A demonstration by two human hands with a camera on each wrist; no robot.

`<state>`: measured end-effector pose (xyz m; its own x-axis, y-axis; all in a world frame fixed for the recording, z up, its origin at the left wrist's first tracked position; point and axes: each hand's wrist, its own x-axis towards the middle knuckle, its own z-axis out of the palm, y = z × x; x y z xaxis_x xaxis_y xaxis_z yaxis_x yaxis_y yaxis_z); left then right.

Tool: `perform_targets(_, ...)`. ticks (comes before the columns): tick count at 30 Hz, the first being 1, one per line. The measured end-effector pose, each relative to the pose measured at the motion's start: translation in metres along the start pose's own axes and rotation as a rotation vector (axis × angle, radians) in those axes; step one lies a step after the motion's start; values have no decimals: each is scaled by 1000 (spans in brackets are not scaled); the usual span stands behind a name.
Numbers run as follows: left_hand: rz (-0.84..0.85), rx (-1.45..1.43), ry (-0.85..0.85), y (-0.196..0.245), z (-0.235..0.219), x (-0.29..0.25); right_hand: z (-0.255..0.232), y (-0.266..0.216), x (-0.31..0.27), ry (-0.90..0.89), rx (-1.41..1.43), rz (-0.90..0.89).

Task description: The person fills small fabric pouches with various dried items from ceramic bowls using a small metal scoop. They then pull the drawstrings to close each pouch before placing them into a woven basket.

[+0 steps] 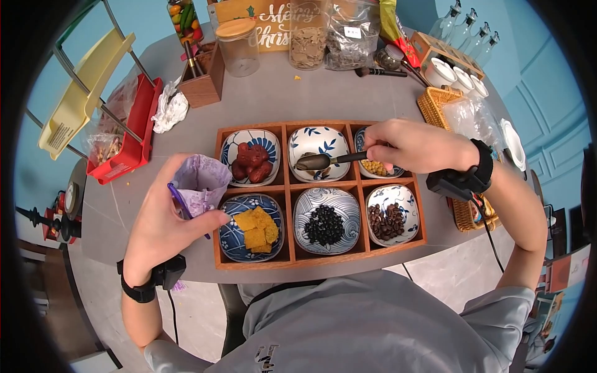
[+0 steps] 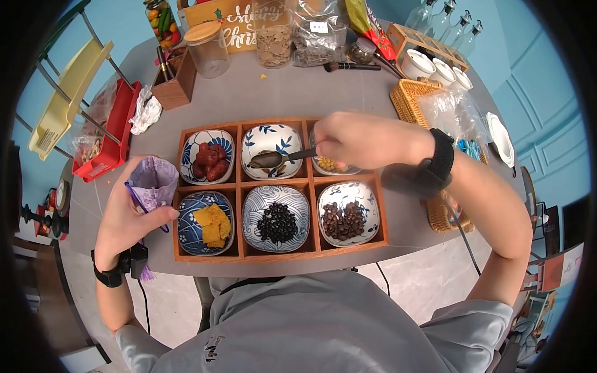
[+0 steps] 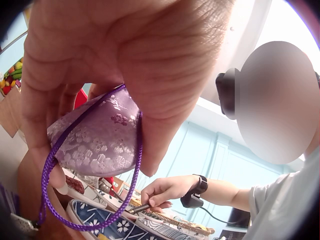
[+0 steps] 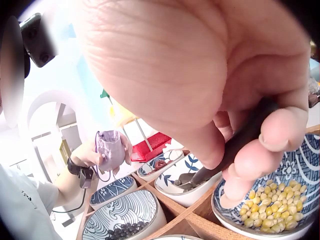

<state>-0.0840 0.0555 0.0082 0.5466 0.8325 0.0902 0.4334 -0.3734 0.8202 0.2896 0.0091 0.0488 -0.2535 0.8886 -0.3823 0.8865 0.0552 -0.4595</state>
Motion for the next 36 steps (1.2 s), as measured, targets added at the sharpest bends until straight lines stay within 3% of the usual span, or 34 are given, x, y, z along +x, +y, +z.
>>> perform_targets(6,-50,-19,-16,3,0,0,-14,10,-10,87,3,-6)
perform_targets(9,-52,18,-21,0,1,-1,-24,-6,-19,73,35,59)
perform_targets(13,-43,37,-36,5,2,1,-37,-31,-26,155,26,-9)
perform_targets(17,-31,26,-53,3,5,3,-43,-73,-20,150,-151,-160)
perform_targets(20,-2,70,-62,3,6,3,-18,-81,-4,470,-322,-531)
perform_targets(22,-16,83,-67,6,5,3,-18,-90,-4,503,-295,-595)
perform_targets(27,-47,41,-46,2,5,0,-26,-98,-21,597,-358,-451)
perform_targets(29,-91,18,-40,0,3,-1,-35,-84,-29,571,-456,-343)
perform_targets(31,-19,52,-13,0,4,-2,-38,-68,-32,524,-517,-273)
perform_targets(36,-45,27,-21,3,3,0,-19,-38,-30,429,-576,-303)
